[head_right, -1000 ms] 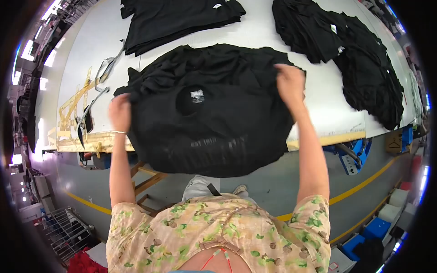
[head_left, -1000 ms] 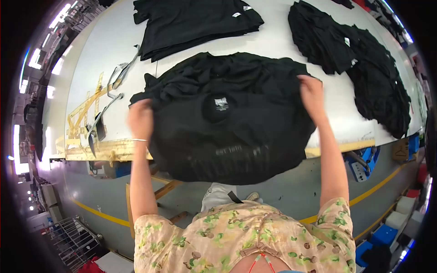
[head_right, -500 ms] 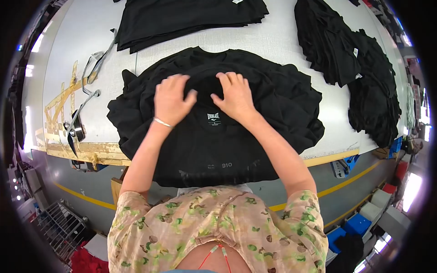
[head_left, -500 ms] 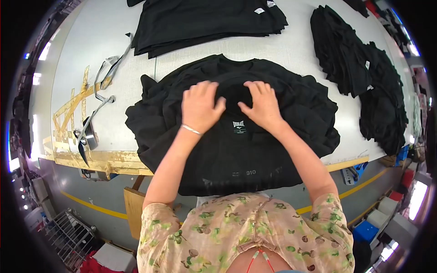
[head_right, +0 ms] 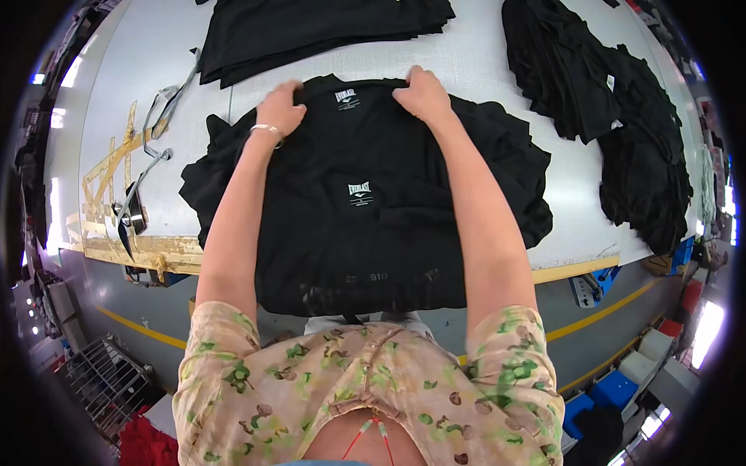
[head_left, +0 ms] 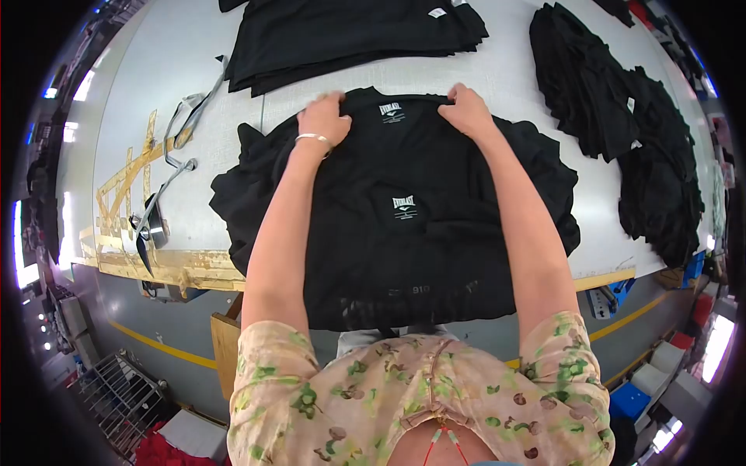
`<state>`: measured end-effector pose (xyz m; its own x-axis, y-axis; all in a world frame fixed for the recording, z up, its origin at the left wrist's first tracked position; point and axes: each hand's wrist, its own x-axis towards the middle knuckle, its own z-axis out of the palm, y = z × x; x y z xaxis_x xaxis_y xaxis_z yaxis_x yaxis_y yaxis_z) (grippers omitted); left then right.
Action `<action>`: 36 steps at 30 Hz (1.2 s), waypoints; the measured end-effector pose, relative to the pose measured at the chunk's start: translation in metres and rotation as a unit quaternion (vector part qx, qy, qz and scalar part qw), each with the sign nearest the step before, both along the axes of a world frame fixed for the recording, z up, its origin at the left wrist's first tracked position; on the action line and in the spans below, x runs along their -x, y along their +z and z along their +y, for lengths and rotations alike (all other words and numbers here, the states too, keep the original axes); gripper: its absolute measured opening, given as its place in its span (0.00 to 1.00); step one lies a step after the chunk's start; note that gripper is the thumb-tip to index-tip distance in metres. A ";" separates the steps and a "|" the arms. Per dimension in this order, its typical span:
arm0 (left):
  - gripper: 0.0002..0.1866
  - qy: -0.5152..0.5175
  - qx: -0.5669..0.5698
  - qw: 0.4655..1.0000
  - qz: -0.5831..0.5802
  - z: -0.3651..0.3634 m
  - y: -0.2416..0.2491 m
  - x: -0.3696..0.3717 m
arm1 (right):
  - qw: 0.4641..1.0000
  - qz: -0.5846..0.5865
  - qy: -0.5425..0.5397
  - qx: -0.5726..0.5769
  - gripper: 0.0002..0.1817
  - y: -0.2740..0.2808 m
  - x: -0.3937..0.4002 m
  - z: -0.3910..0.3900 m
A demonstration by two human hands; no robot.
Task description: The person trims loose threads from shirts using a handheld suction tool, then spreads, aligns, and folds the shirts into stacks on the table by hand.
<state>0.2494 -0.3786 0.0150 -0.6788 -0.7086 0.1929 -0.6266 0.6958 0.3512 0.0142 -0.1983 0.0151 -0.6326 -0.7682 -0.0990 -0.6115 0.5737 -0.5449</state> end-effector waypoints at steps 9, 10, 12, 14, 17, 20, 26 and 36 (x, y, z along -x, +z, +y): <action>0.29 -0.141 0.138 0.980 -0.018 0.159 -0.001 -0.064 | 0.980 0.109 0.126 0.105 0.22 -0.012 -0.175 0.108; 0.28 -0.116 0.157 0.980 -0.029 0.151 -0.003 -0.068 | 0.984 0.121 0.099 0.085 0.19 -0.026 -0.166 0.108; 0.25 -0.059 0.213 0.974 -0.048 0.125 0.005 -0.089 | 0.988 0.127 0.042 0.083 0.13 -0.029 -0.135 0.114; 0.24 -0.047 0.223 0.974 -0.017 0.112 0.042 -0.104 | 0.988 0.107 0.010 0.110 0.14 0.004 -0.101 0.129; 0.22 -0.133 0.216 0.967 -0.030 0.109 0.070 -0.079 | 0.972 0.095 0.065 0.205 0.22 0.047 -0.084 0.117; 0.18 -0.167 0.238 0.952 -0.090 0.089 0.041 -0.048 | 0.957 0.179 0.193 0.122 0.24 0.029 -0.085 0.072; 0.18 -0.147 0.160 0.972 -0.095 0.087 0.086 -0.097 | 0.941 0.277 0.173 0.091 0.21 0.050 -0.056 0.113; 0.18 -0.198 -0.212 0.955 0.068 0.079 0.110 -0.113 | 0.948 0.003 0.286 0.140 0.19 0.126 -0.098 0.130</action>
